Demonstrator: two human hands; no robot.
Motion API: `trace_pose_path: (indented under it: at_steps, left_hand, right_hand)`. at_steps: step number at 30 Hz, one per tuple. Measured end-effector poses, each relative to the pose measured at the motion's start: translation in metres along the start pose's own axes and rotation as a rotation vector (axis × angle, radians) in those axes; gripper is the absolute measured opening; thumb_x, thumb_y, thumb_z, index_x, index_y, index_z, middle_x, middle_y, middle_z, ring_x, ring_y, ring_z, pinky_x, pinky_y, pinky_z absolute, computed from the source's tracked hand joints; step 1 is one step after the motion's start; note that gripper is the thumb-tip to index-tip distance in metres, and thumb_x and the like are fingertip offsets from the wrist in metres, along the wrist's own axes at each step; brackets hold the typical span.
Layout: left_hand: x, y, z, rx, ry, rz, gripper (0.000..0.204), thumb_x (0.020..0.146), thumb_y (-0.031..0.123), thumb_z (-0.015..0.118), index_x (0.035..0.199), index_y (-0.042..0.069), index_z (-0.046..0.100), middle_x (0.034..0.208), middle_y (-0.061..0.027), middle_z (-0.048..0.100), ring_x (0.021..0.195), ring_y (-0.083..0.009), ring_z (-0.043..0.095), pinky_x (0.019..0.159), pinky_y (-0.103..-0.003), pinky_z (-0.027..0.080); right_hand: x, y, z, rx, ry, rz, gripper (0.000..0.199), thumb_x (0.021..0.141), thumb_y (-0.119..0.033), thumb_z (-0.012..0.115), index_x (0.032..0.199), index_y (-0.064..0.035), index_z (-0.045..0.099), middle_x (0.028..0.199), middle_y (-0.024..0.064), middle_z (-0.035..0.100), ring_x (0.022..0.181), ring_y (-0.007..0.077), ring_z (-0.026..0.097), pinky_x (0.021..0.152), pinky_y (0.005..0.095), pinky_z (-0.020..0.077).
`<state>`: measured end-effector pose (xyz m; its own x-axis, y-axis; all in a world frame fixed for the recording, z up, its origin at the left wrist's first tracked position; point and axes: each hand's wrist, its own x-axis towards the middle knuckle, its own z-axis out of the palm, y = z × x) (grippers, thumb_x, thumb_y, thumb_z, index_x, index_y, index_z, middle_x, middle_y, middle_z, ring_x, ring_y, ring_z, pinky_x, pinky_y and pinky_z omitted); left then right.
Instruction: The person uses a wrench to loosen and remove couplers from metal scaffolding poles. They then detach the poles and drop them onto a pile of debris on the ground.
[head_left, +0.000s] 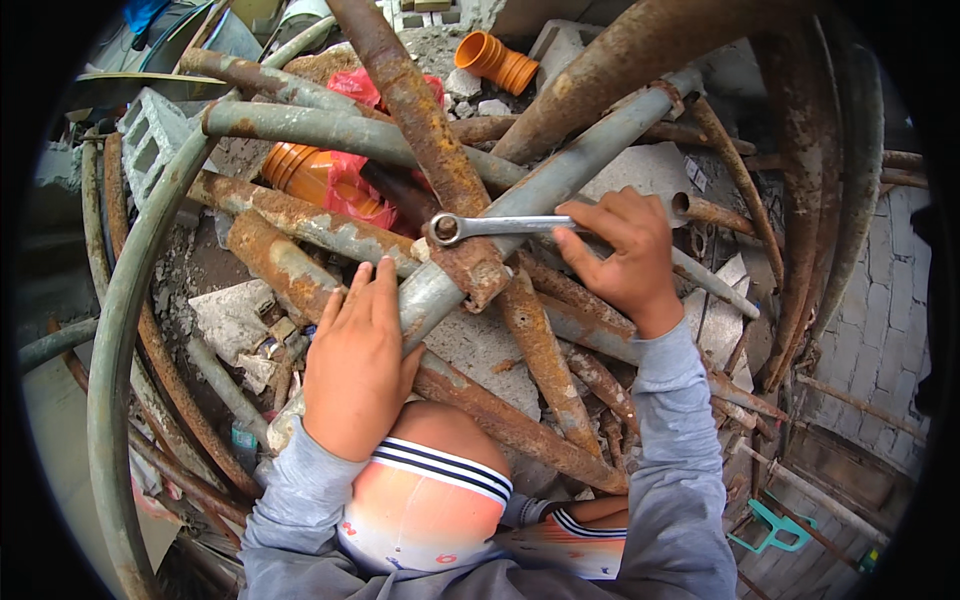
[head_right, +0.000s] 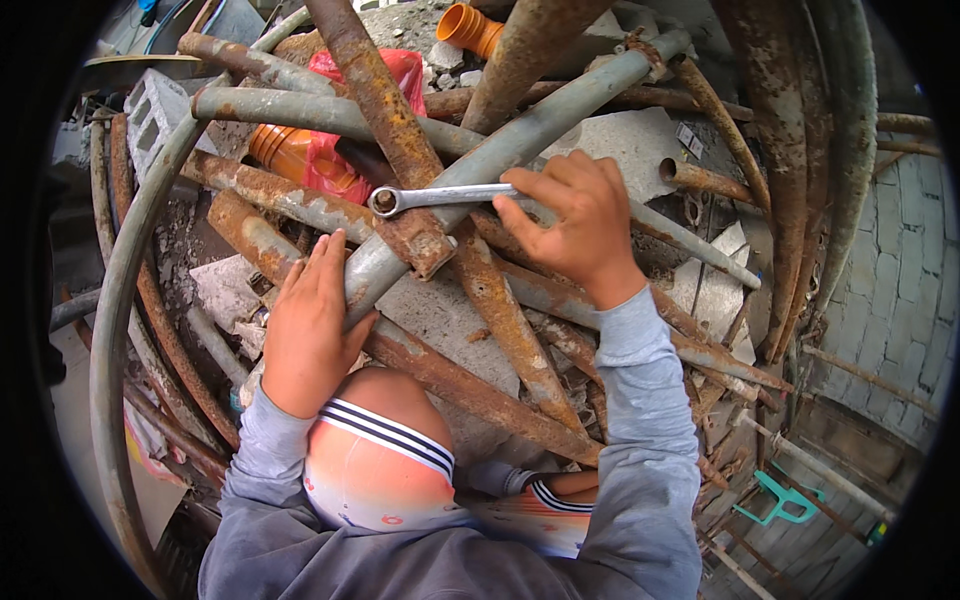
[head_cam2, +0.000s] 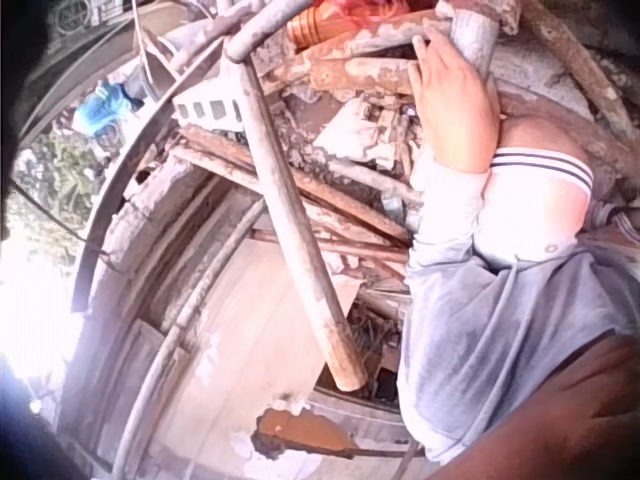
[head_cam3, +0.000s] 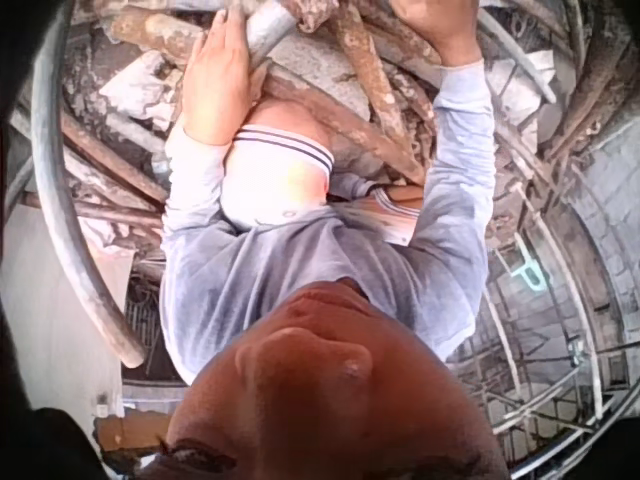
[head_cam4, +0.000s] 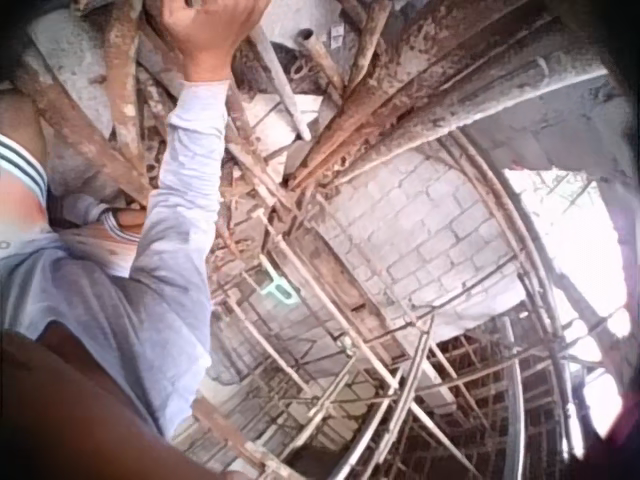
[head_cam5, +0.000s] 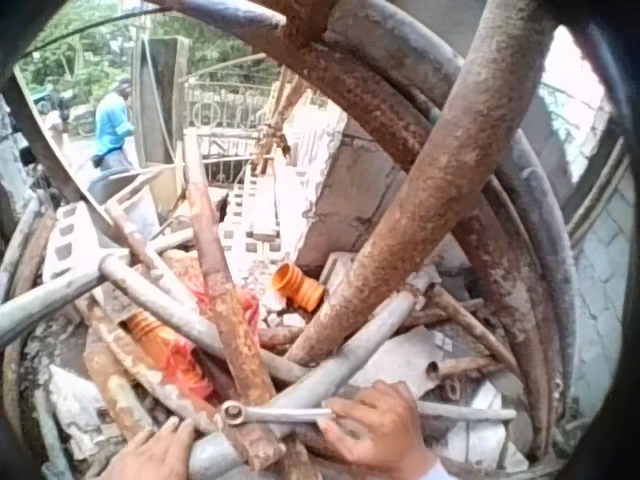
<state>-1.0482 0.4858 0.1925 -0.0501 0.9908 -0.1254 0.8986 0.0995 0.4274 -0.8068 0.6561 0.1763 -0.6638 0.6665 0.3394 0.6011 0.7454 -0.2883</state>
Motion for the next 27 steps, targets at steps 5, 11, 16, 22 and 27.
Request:
trace_pose_path:
  at_steps: [5, 11, 16, 22, 27]
  left_hand:
    - [0.009, -0.009, -0.002, -0.075, 0.010, 0.163, 0.061, 0.070, 0.006, 0.073, 0.125, -0.007, 0.049, 0.107, -0.0280, 0.062, 0.101, -0.0493, 0.057, 0.098, -0.050, 0.046]
    - [-0.024, -0.022, -0.014, -0.187, -0.082, 0.047, 0.061, 0.070, 0.005, 0.073, 0.124, -0.012, 0.049, 0.101, -0.0315, 0.062, 0.095, -0.0503, 0.060, 0.081, -0.052, 0.049]
    - [-0.043, -0.030, -0.020, -0.122, -0.080, 0.088, 0.068, 0.067, 0.005, 0.076, 0.127, -0.013, 0.050, 0.105, -0.0311, 0.064, 0.095, -0.0486, 0.064, 0.083, -0.047, 0.051]
    - [-0.049, -0.020, -0.030, 0.015, 0.009, 0.147, 0.064, 0.070, 0.010, 0.077, 0.127, -0.008, 0.052, 0.104, -0.0311, 0.062, 0.094, -0.0478, 0.062, 0.083, -0.049, 0.051]
    - [-0.064, -0.020, -0.036, 0.240, -0.101, -0.147, 0.048, 0.067, 0.023, 0.081, 0.102, -0.002, 0.060, 0.083, -0.0274, 0.066, 0.079, -0.0482, 0.063, 0.072, -0.053, 0.051]
  right_hand:
    - [0.003, 0.008, -0.008, -0.043, 0.055, -0.028, 0.031, 0.076, -0.041, 0.080, 0.076, -0.0117, 0.068, 0.066, 0.0026, 0.058, 0.064, 0.0231, 0.054, 0.063, 0.0375, 0.0386]
    - [0.017, 0.008, 0.010, 0.044, 0.084, -0.236, 0.044, 0.078, -0.054, 0.074, 0.069, -0.0135, 0.060, 0.064, 0.0017, 0.055, 0.067, 0.0213, 0.054, 0.069, 0.0354, 0.0391]
    - [0.032, 0.010, 0.028, -0.036, 0.031, -0.312, 0.061, 0.078, -0.070, 0.062, 0.070, -0.0103, 0.064, 0.076, 0.0046, 0.064, 0.078, 0.0229, 0.061, 0.077, 0.0382, 0.0416]
    - [0.050, 0.027, 0.052, 0.049, -0.100, -0.305, 0.075, 0.078, -0.080, 0.053, 0.071, -0.0058, 0.066, 0.076, 0.0125, 0.066, 0.077, 0.0320, 0.067, 0.071, 0.0435, 0.0508]
    - [0.038, 0.018, 0.056, 0.088, -0.091, -0.122, 0.062, 0.083, -0.068, 0.059, 0.065, -0.0096, 0.063, 0.069, 0.0143, 0.066, 0.069, 0.0367, 0.068, 0.061, 0.0470, 0.0540]
